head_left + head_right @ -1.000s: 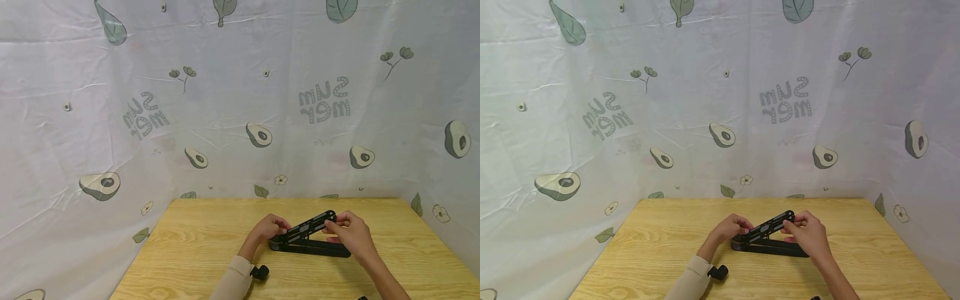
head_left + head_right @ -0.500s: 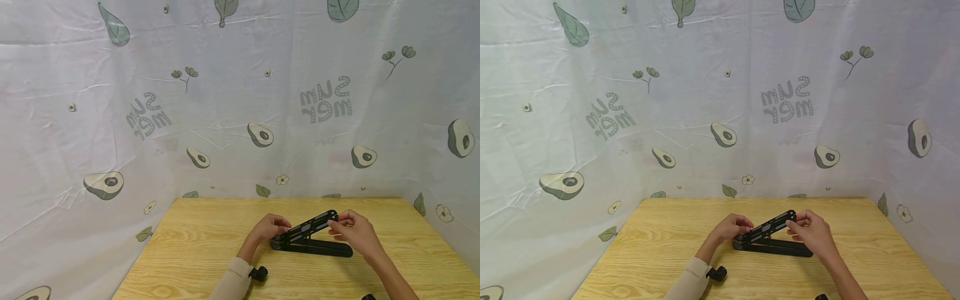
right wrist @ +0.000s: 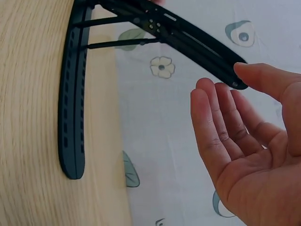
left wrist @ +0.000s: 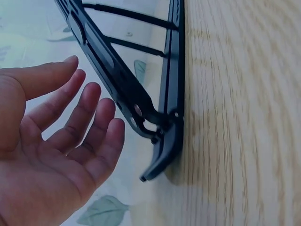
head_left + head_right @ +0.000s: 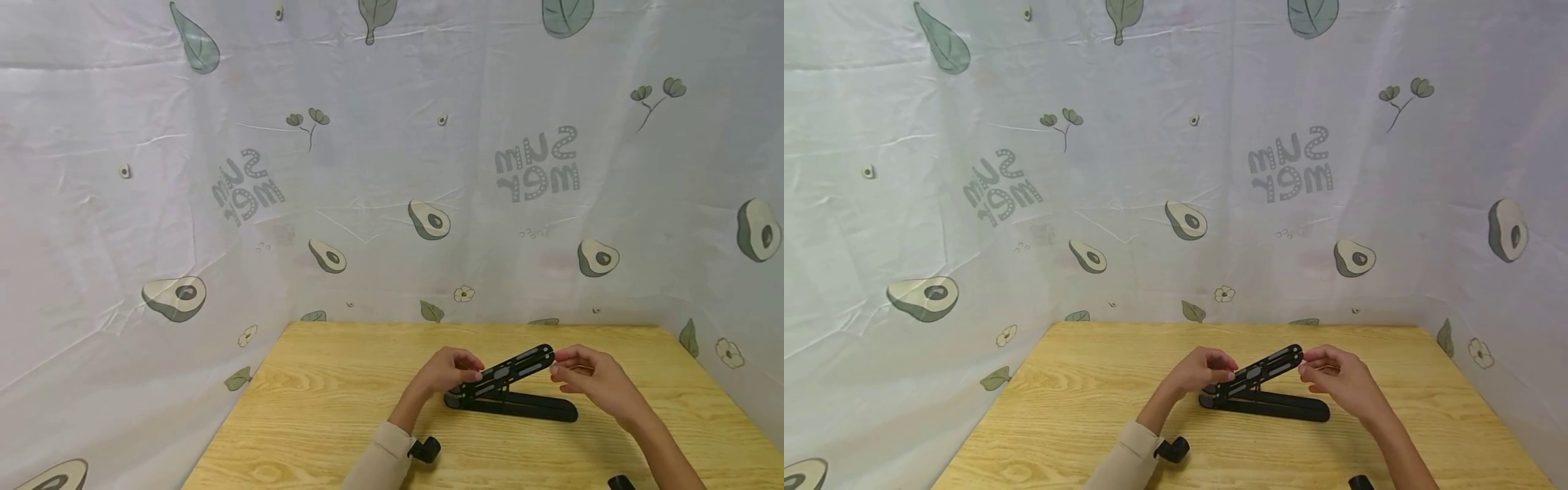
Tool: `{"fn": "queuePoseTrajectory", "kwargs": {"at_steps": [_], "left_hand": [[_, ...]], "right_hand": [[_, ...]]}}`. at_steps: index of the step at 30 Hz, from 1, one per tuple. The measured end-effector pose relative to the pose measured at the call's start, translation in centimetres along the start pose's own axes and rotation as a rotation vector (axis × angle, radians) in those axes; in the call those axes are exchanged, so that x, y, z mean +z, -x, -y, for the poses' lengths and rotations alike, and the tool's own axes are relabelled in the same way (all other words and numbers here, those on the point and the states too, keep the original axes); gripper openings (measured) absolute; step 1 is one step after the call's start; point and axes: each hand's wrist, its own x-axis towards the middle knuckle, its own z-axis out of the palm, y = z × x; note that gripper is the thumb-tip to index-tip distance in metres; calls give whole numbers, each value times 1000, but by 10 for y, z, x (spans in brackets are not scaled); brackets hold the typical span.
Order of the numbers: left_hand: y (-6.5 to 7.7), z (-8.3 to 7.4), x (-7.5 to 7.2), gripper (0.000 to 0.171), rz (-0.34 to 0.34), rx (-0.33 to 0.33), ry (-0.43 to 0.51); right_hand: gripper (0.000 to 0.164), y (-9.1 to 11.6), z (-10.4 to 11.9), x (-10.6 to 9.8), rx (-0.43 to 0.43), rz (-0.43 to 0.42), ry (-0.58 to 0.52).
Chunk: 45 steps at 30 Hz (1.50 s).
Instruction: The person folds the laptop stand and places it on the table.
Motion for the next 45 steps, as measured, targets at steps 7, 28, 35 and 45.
{"fn": "queuePoseTrajectory", "kwargs": {"at_steps": [7,28,35,45], "left_hand": [[14,-12,8,9,-37,-10,-5],[51,-13,22,14,-87,-33,-4],[57,-13,27,14,-53,-71,9],[57,-15,28,15,-57,-88,-11]], "right_hand": [[37,-5,-13,-2,25,15,22],[44,-17,-58,-15,124,114,153],[48,-16,-76,-18,117,207,113],[46,-22,-84,-16,84,230,102]]}}
